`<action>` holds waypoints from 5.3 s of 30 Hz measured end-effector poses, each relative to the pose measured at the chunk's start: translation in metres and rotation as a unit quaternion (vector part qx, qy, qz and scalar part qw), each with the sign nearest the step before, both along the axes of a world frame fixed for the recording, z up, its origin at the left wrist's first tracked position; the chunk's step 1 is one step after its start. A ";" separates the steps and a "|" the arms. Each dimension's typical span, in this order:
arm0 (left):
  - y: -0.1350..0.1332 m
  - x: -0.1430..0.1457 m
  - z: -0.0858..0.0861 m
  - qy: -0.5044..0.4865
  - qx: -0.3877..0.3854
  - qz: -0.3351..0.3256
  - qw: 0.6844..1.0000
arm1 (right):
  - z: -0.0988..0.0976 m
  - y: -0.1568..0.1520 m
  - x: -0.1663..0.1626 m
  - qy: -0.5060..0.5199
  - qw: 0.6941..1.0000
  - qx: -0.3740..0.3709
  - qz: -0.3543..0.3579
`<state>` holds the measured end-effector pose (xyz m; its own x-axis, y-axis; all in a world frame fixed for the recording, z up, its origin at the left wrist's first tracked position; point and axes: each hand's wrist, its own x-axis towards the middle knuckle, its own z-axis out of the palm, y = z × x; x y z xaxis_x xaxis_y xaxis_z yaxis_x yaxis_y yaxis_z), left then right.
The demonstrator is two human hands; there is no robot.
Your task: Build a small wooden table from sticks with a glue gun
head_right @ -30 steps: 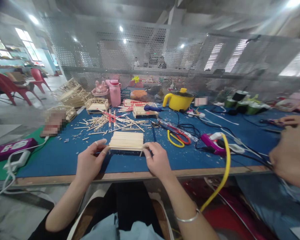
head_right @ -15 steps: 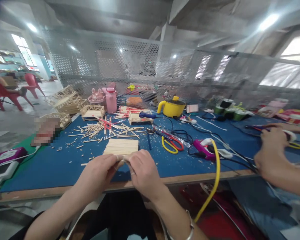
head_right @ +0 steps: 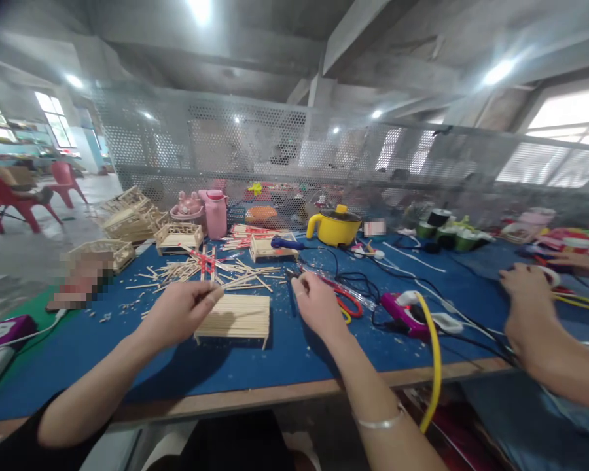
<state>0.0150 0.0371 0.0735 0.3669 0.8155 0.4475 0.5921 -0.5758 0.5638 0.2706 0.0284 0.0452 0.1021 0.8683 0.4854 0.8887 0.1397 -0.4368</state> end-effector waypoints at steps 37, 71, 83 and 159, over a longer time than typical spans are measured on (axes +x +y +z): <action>-0.039 0.027 0.021 -0.237 -0.273 -0.329 0.872 | 0.051 -0.066 -0.072 0.638 0.598 -0.168 0.456; -0.053 0.023 0.006 -0.253 -0.127 -0.104 0.953 | 0.041 -0.084 -0.033 0.026 0.962 -0.135 0.235; -0.054 0.022 0.006 -0.247 -0.115 -0.112 0.956 | 0.045 -0.084 -0.035 0.023 0.961 -0.127 0.244; -0.039 -0.037 -0.078 -0.309 -0.052 0.198 0.929 | -0.041 -0.038 -0.032 0.001 0.966 0.189 0.179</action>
<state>-0.0218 -0.0016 -0.0043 -0.2715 0.8823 0.3845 0.2908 -0.3056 0.9067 0.2388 -0.0092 0.0043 -0.1716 0.6093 0.7742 0.7529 0.5879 -0.2957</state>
